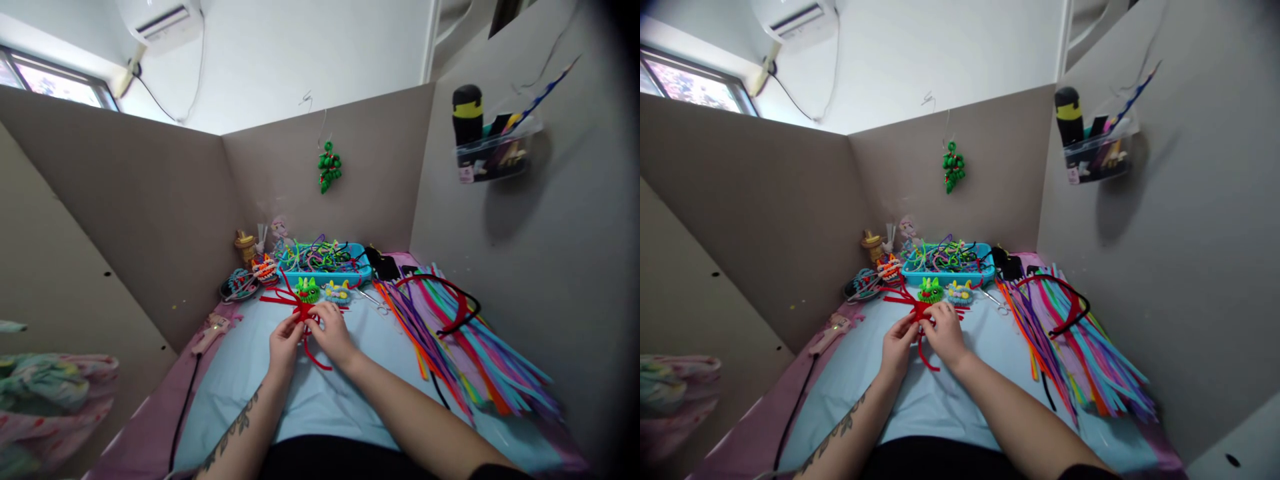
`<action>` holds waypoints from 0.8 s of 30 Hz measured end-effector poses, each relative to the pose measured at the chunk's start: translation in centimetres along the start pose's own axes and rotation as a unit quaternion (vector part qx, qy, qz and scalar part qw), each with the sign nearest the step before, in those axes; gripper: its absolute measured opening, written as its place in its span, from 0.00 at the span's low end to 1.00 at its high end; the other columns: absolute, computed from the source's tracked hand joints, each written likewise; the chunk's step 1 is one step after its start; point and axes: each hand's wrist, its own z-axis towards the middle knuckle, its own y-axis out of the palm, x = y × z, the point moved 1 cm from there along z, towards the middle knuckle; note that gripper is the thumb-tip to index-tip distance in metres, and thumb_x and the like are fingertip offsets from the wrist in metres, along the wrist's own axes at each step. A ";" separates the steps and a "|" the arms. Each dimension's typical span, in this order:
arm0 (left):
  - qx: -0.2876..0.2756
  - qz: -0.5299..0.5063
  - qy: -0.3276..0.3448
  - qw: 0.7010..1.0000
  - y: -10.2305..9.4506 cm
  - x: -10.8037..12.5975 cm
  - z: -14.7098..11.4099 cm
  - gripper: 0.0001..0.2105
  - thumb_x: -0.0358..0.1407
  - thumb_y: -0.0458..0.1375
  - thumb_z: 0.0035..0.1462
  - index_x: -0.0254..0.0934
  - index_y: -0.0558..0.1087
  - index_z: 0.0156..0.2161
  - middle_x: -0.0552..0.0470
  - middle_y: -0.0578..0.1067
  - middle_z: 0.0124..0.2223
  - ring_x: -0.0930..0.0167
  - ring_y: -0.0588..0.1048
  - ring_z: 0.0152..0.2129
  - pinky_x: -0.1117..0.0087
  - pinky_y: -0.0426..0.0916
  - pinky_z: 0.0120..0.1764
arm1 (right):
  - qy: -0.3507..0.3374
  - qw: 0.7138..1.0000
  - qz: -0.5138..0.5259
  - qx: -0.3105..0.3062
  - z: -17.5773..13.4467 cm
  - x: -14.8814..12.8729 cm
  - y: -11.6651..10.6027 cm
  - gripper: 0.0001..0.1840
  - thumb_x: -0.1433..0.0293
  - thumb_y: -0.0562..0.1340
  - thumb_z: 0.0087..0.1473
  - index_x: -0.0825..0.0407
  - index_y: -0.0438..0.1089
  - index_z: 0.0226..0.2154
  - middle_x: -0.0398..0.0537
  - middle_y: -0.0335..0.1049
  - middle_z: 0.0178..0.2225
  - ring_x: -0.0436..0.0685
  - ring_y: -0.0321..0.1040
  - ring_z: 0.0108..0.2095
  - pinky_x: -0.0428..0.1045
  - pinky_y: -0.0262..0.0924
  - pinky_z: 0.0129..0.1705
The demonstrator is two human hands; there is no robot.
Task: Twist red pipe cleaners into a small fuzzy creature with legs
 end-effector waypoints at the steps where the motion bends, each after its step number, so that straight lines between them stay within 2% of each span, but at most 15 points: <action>1: 0.003 0.001 0.003 1.000 0.0 0.0 0.0 0.19 0.36 0.67 0.38 0.32 0.75 0.39 0.47 0.78 0.31 0.72 0.74 0.24 0.72 0.67 0.29 | -0.002 1.000 -0.001 -0.002 0.0 0.0 0.1 0.04 0.72 0.59 0.49 0.50 0.69 0.30 0.48 0.66 0.33 0.58 0.59 0.39 0.54 0.55 0.43; 8: -0.001 0.011 0.018 1.000 -0.1 0.0 0.0 0.18 0.36 0.66 0.39 0.34 0.75 0.39 0.46 0.78 0.33 0.70 0.75 0.26 0.71 0.68 0.31 | -0.003 1.000 -0.010 -0.001 -0.1 0.3 0.3 0.03 0.74 0.60 0.47 0.50 0.68 0.26 0.47 0.65 0.32 0.58 0.60 0.38 0.53 0.55 0.42; 18: -0.003 0.025 0.025 0.999 -0.2 -0.1 0.0 0.18 0.36 0.66 0.38 0.34 0.76 0.39 0.46 0.78 0.32 0.70 0.74 0.25 0.71 0.67 0.30 | 0.086 0.993 0.081 0.020 0.3 2.6 1.5 0.03 0.71 0.64 0.42 0.51 0.68 0.23 0.45 0.65 0.31 0.56 0.63 0.37 0.53 0.57 0.43; 24: -0.004 0.030 0.033 0.999 0.0 -0.1 0.0 0.19 0.36 0.66 0.39 0.33 0.75 0.40 0.46 0.78 0.33 0.70 0.75 0.26 0.70 0.68 0.31 | 0.121 0.984 0.128 0.018 0.4 2.5 1.2 0.04 0.71 0.63 0.43 0.51 0.69 0.19 0.48 0.64 0.36 0.56 0.63 0.40 0.53 0.55 0.47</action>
